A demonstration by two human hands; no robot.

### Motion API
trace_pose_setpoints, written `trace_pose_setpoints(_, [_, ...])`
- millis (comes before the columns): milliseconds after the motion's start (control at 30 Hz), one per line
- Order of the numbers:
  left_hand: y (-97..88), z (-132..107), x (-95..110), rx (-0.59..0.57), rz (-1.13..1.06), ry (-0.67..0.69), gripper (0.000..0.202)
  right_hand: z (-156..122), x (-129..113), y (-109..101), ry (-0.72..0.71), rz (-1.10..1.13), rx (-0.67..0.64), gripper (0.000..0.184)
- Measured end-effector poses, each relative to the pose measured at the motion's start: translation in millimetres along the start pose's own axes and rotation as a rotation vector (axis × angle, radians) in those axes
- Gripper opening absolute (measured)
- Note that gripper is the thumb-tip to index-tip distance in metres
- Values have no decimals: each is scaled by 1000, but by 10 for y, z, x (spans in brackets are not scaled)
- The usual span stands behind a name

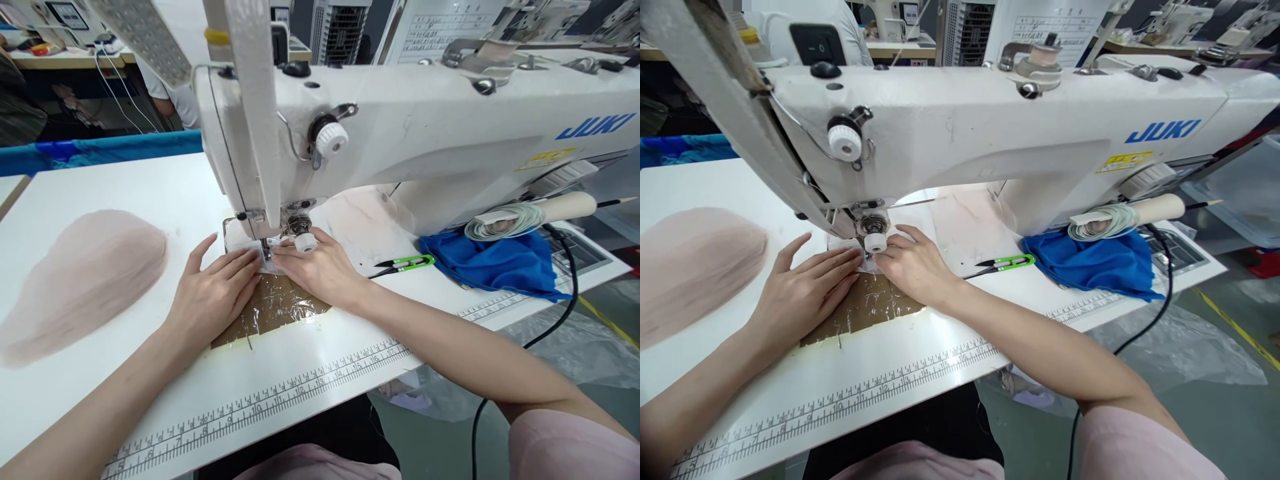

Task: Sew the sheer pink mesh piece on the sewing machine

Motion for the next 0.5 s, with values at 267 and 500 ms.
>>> trace_pose_setpoints(267, [-268,78,240,-11,154,73,19,-17,-18,-161,31,44,-4,34])
trace_pose_setpoints(500, [-291,57,113,-28,86,63,22,-100,-233,-254,-151,105,7,38])
Point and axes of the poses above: each hand's wrist, its own z-axis towards the middle knuckle, its own y-axis out of the palm, x = y × z, the point moved 9 cm from there along z, towards the middle knuckle, and after that the axes turned 15 degrees about y, right-handed, at the moved point
